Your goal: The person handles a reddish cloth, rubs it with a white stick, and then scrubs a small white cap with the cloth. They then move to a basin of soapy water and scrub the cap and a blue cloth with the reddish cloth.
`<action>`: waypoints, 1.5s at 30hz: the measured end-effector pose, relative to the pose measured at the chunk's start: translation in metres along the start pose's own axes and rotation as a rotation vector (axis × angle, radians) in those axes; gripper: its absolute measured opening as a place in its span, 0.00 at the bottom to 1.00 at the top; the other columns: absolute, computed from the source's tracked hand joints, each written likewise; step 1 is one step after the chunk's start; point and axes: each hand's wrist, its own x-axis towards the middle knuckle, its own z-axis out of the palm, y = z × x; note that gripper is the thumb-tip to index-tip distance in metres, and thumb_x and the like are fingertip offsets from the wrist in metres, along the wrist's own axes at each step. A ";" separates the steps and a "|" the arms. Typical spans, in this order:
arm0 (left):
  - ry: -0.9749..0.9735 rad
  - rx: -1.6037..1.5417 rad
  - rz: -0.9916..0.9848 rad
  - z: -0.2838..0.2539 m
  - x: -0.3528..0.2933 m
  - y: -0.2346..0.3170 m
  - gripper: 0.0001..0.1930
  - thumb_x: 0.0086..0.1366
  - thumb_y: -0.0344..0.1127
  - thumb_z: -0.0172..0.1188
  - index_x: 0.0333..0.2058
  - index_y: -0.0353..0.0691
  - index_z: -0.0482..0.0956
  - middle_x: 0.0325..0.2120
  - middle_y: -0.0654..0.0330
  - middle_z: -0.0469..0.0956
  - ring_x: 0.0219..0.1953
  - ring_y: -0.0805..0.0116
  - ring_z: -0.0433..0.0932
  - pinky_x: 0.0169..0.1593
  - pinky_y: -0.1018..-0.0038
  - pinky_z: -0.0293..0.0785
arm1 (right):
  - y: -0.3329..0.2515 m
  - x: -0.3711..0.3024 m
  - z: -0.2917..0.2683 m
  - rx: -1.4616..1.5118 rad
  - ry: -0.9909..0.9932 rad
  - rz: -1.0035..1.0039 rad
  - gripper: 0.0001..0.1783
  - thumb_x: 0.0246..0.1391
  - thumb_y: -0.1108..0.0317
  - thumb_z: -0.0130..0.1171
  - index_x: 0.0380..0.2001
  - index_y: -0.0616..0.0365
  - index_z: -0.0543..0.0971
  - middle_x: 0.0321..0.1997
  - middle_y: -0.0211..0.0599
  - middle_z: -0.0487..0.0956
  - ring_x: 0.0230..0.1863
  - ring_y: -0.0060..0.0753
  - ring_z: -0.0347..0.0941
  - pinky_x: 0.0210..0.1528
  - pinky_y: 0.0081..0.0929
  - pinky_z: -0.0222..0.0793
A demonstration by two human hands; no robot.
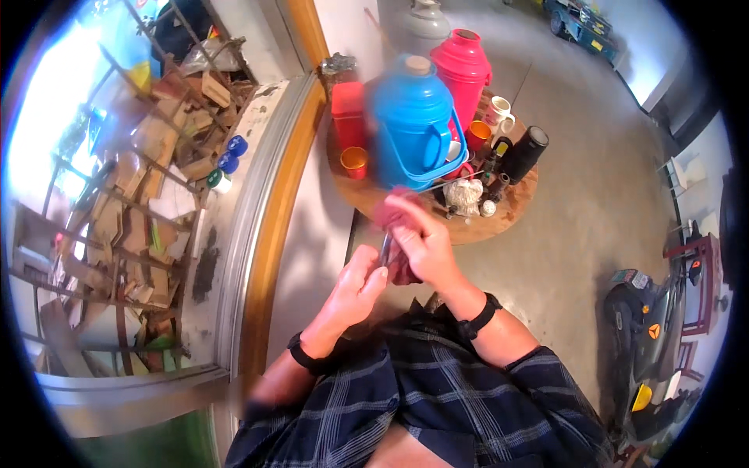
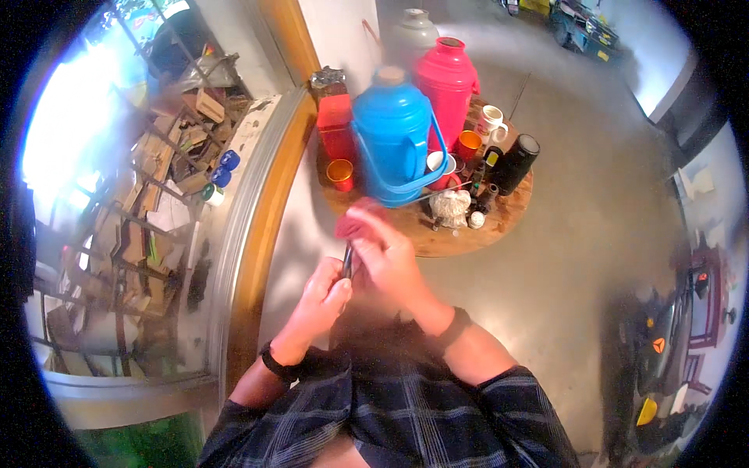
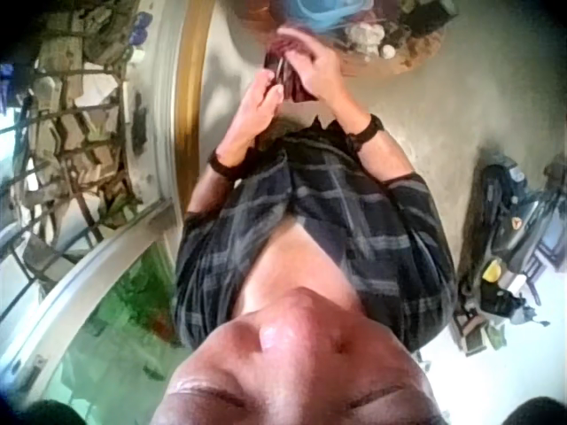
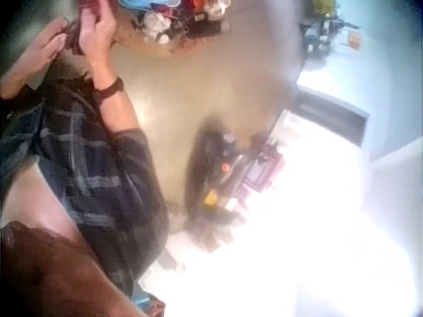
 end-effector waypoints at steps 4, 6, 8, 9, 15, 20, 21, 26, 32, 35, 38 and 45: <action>-0.015 -0.192 -0.034 -0.019 -0.024 0.003 0.04 0.69 0.29 0.47 0.40 0.39 0.66 0.21 0.68 0.67 0.19 0.82 0.64 0.22 0.81 0.61 | -0.012 0.020 0.009 0.423 0.130 0.144 0.18 0.66 0.69 0.47 0.55 0.63 0.74 0.47 0.32 0.79 0.45 0.24 0.74 0.50 0.26 0.71; -0.033 -0.303 -0.045 -0.034 -0.029 0.008 0.04 0.69 0.30 0.46 0.41 0.39 0.66 0.22 0.68 0.68 0.19 0.81 0.64 0.22 0.81 0.61 | -0.015 0.021 0.014 0.610 0.071 0.178 0.19 0.68 0.63 0.47 0.55 0.61 0.74 0.47 0.33 0.79 0.47 0.28 0.75 0.52 0.30 0.72; -0.010 -0.313 -0.029 -0.042 -0.033 0.007 0.04 0.69 0.29 0.45 0.40 0.38 0.67 0.23 0.68 0.68 0.20 0.81 0.65 0.23 0.81 0.62 | -0.005 0.017 0.024 0.550 -0.216 0.247 0.19 0.68 0.63 0.46 0.55 0.61 0.73 0.48 0.33 0.78 0.48 0.29 0.75 0.53 0.31 0.71; 0.025 -0.264 -0.009 -0.042 -0.032 0.003 0.04 0.69 0.28 0.45 0.40 0.38 0.67 0.24 0.67 0.68 0.20 0.81 0.65 0.24 0.81 0.62 | -0.002 0.013 0.030 0.515 -0.358 0.281 0.18 0.68 0.63 0.46 0.55 0.61 0.73 0.49 0.34 0.78 0.48 0.30 0.75 0.54 0.31 0.70; 0.404 -0.013 0.219 -0.061 -0.040 -0.013 0.06 0.64 0.24 0.54 0.39 0.35 0.69 0.24 0.63 0.69 0.26 0.75 0.68 0.30 0.75 0.67 | -0.017 -0.014 0.074 -0.284 -0.666 0.284 0.22 0.65 0.63 0.49 0.60 0.57 0.70 0.48 0.31 0.79 0.51 0.29 0.73 0.54 0.30 0.68; 0.520 0.291 0.239 -0.061 -0.035 -0.004 0.10 0.60 0.26 0.59 0.39 0.36 0.69 0.23 0.53 0.70 0.21 0.64 0.69 0.26 0.68 0.66 | -0.020 -0.001 0.070 0.131 -0.322 0.205 0.20 0.64 0.67 0.52 0.58 0.57 0.73 0.44 0.26 0.76 0.45 0.18 0.70 0.50 0.22 0.68; 0.520 0.354 0.224 -0.056 -0.035 0.003 0.10 0.60 0.26 0.60 0.39 0.36 0.69 0.22 0.53 0.70 0.21 0.62 0.69 0.26 0.68 0.66 | -0.024 0.007 0.068 0.201 -0.309 0.176 0.23 0.63 0.68 0.53 0.61 0.56 0.69 0.45 0.26 0.76 0.46 0.20 0.70 0.49 0.22 0.68; 0.547 0.751 0.349 -0.026 -0.020 0.005 0.09 0.55 0.28 0.59 0.35 0.36 0.71 0.25 0.48 0.74 0.26 0.45 0.75 0.29 0.56 0.71 | -0.029 0.035 0.061 0.229 -0.386 0.251 0.18 0.60 0.75 0.54 0.53 0.59 0.68 0.45 0.33 0.73 0.41 0.24 0.71 0.45 0.26 0.71; 0.602 0.898 0.297 0.008 -0.002 0.007 0.10 0.55 0.28 0.60 0.35 0.35 0.71 0.25 0.48 0.74 0.28 0.43 0.75 0.31 0.54 0.70 | -0.009 0.032 0.036 0.308 -0.251 0.272 0.17 0.62 0.65 0.55 0.53 0.55 0.72 0.36 0.29 0.76 0.34 0.19 0.71 0.38 0.20 0.69; 0.681 0.855 0.280 0.021 0.010 0.009 0.09 0.55 0.29 0.61 0.35 0.37 0.72 0.26 0.49 0.74 0.29 0.43 0.75 0.31 0.54 0.71 | -0.010 0.033 0.012 0.373 -0.270 0.461 0.18 0.63 0.61 0.54 0.54 0.54 0.72 0.35 0.29 0.77 0.35 0.18 0.72 0.37 0.18 0.68; 0.761 0.796 0.201 0.031 0.021 0.025 0.09 0.56 0.30 0.62 0.34 0.40 0.73 0.26 0.51 0.74 0.31 0.46 0.76 0.33 0.55 0.72 | 0.020 0.038 -0.014 0.604 -0.162 0.489 0.19 0.64 0.60 0.53 0.55 0.55 0.71 0.41 0.35 0.79 0.40 0.27 0.76 0.42 0.27 0.74; 0.663 1.028 0.347 0.060 0.031 0.022 0.12 0.44 0.22 0.55 0.32 0.38 0.71 0.24 0.51 0.72 0.28 0.46 0.73 0.30 0.57 0.71 | 0.017 0.044 -0.022 0.447 -0.245 0.482 0.11 0.59 0.65 0.59 0.43 0.58 0.77 0.37 0.32 0.80 0.39 0.26 0.75 0.44 0.26 0.70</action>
